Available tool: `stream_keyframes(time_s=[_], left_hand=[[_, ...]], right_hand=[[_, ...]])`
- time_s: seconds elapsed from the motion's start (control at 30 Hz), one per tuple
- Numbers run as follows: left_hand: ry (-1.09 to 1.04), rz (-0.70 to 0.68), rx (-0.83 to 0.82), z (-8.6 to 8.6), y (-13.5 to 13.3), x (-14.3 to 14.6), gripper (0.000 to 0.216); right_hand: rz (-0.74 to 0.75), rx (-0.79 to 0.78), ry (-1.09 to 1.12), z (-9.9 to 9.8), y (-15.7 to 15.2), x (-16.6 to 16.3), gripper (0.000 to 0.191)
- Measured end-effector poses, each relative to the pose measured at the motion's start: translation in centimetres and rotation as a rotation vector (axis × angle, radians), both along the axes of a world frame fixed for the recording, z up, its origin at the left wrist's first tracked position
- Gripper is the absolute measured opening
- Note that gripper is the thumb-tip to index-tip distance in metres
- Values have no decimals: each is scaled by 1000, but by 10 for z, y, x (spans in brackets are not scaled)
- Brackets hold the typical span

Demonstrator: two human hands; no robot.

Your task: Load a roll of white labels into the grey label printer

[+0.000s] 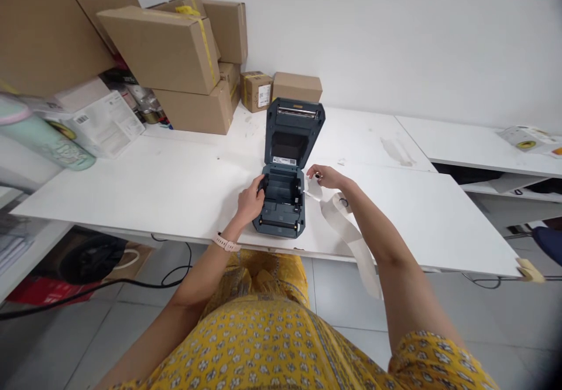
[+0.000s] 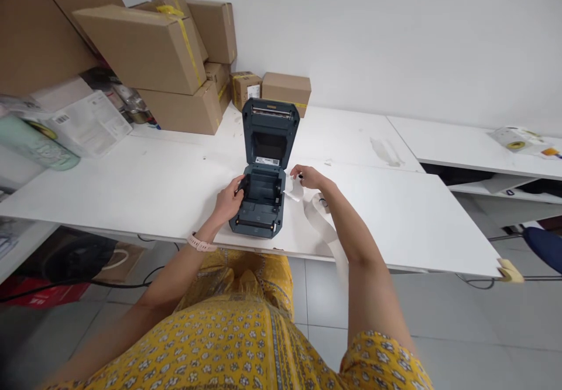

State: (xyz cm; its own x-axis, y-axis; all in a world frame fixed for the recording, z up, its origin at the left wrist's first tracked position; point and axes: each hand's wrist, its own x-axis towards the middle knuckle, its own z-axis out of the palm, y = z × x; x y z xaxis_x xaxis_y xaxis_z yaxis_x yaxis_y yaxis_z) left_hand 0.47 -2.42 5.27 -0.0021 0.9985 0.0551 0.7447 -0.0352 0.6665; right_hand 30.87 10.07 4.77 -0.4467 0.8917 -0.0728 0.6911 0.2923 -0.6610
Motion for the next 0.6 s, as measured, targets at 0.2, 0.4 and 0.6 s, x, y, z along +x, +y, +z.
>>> stream_keyframes(time_s=[0.2,0.4,0.6], left_hand=[[15,-1,-6,2,0,0,54],[-16,3,-8,6,-2,2,53],[8,4,-8,4,-1,1,52]], right_hand=[[35,-15,-70,0,7,9,31],[105,-64,-29,-2,6,10,19],[138,-116,46,1,-2,0,13]])
